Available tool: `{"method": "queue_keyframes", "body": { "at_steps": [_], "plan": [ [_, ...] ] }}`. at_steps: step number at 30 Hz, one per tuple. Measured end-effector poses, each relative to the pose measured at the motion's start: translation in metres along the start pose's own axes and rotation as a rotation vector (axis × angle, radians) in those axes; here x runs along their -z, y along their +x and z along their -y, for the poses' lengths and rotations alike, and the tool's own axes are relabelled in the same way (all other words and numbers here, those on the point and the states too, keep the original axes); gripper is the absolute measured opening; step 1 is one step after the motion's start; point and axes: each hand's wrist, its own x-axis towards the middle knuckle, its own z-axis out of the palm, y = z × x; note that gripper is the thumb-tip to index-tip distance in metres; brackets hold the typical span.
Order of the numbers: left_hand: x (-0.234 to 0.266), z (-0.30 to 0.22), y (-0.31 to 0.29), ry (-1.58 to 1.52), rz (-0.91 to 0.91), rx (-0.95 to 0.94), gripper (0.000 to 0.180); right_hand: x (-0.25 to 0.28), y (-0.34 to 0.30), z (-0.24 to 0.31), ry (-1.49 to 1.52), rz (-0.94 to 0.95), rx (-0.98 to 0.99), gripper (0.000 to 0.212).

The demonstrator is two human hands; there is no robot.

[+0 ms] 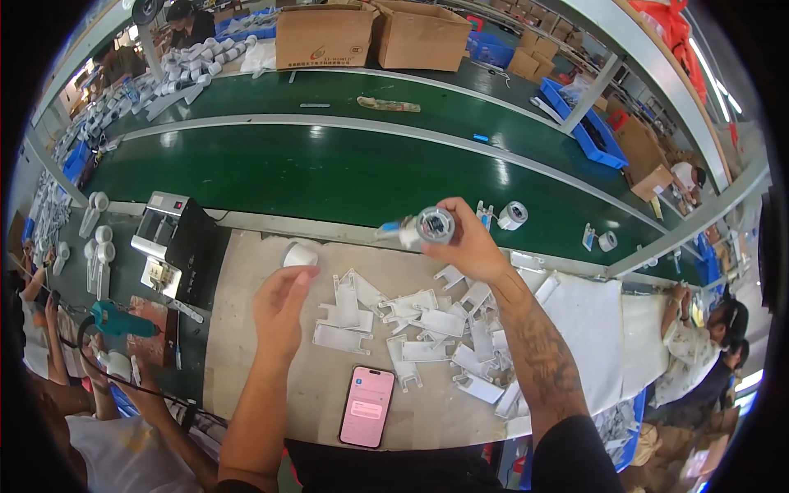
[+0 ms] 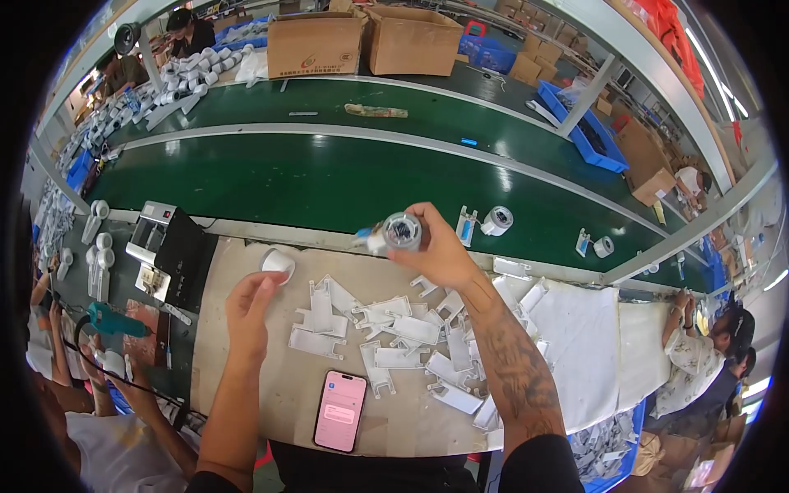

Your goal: The person assembles handheld fans by hand, combining fan casings, plastic components, and wiring to build the enclosures.

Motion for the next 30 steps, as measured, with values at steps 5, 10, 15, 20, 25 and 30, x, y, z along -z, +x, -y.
{"method": "queue_keyframes", "body": {
  "at_steps": [5, 10, 15, 20, 25, 30],
  "plan": [
    [-0.040, 0.005, 0.004, -0.115, 0.216, 0.154, 0.049, -0.014, -0.077, 0.067, 0.154, 0.200, 0.003, 0.065],
    [-0.083, -0.001, -0.055, -1.109, 0.893, 0.982, 0.082, -0.026, -0.131, 0.080, 0.230, 0.108, -0.045, 0.069],
    [-0.077, 0.002, -0.084, -0.912, 0.580, 0.817, 0.057, -0.040, -0.173, 0.077, 0.461, 0.105, -0.230, 0.063],
    [-0.074, -0.031, -0.086, -0.501, 0.550, 0.590, 0.041, -0.050, -0.184, 0.081, 0.377, 0.025, -0.169, 0.063],
    [-0.074, -0.050, -0.095, -0.486, 0.590, 0.509, 0.034, -0.047, -0.168, 0.099, 0.232, 0.041, 0.033, 0.066],
    [-0.077, -0.067, -0.102, -0.492, 0.578, 0.540, 0.033, -0.045, -0.165, 0.111, 0.208, 0.042, 0.082, 0.072]
  ]
}}
